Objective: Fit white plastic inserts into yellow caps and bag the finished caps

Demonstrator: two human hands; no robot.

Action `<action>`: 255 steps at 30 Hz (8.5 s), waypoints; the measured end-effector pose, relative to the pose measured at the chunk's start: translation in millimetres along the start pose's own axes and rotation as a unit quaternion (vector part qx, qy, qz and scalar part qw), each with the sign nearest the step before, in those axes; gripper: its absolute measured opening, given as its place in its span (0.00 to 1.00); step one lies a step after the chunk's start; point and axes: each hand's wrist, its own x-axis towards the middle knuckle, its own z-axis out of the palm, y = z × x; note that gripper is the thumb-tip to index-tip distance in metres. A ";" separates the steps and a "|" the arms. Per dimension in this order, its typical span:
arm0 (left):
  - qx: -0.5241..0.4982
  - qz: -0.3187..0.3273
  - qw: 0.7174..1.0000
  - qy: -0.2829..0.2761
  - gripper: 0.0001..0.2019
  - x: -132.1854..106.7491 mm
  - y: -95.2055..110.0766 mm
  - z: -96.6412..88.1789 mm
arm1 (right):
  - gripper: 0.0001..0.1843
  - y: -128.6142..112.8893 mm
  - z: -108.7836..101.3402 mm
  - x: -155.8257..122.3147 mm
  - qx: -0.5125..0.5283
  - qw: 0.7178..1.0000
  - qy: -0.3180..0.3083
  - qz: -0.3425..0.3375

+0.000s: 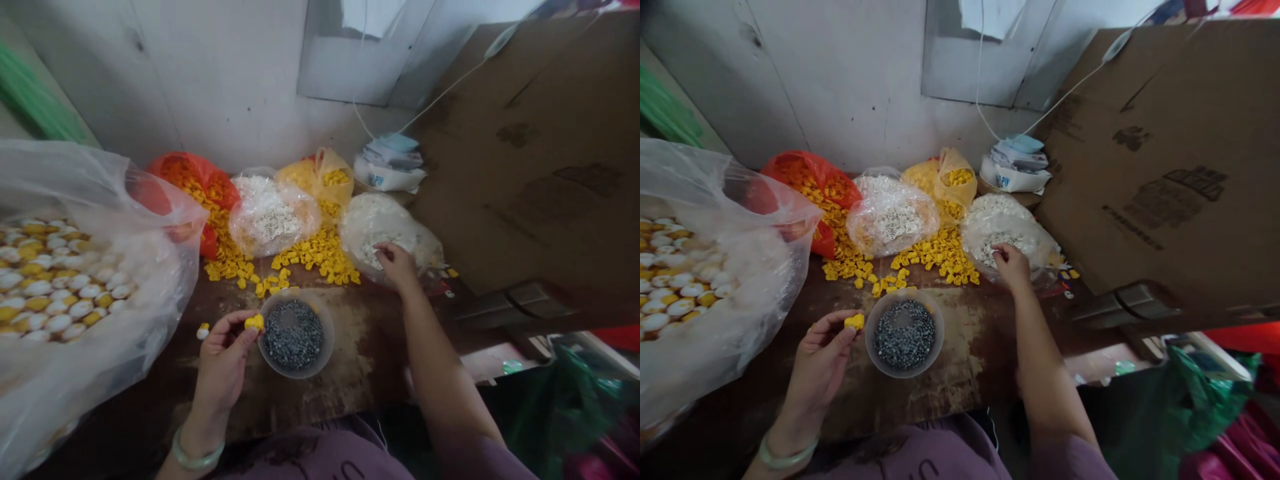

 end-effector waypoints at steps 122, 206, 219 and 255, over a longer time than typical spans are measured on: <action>0.604 0.314 0.731 -0.053 0.08 -7.1 -35.8 -82.9 | 0.10 -152.0 150.6 -50.8 -0.149 0.791 -0.367 -0.466; -0.033 -0.119 0.990 -0.061 0.17 -8.0 3.1 2.2 | 0.07 -154.6 54.6 -152.4 0.060 0.845 -0.220 -0.484; -0.092 -0.154 0.982 -0.065 0.19 -8.5 -3.5 0.5 | 0.14 -142.2 43.9 -141.6 0.148 0.845 -0.306 -0.414; -0.143 -0.130 0.980 -0.044 0.18 -9.0 -9.4 3.5 | 0.06 -150.8 60.3 -158.6 0.258 0.907 -0.236 -0.234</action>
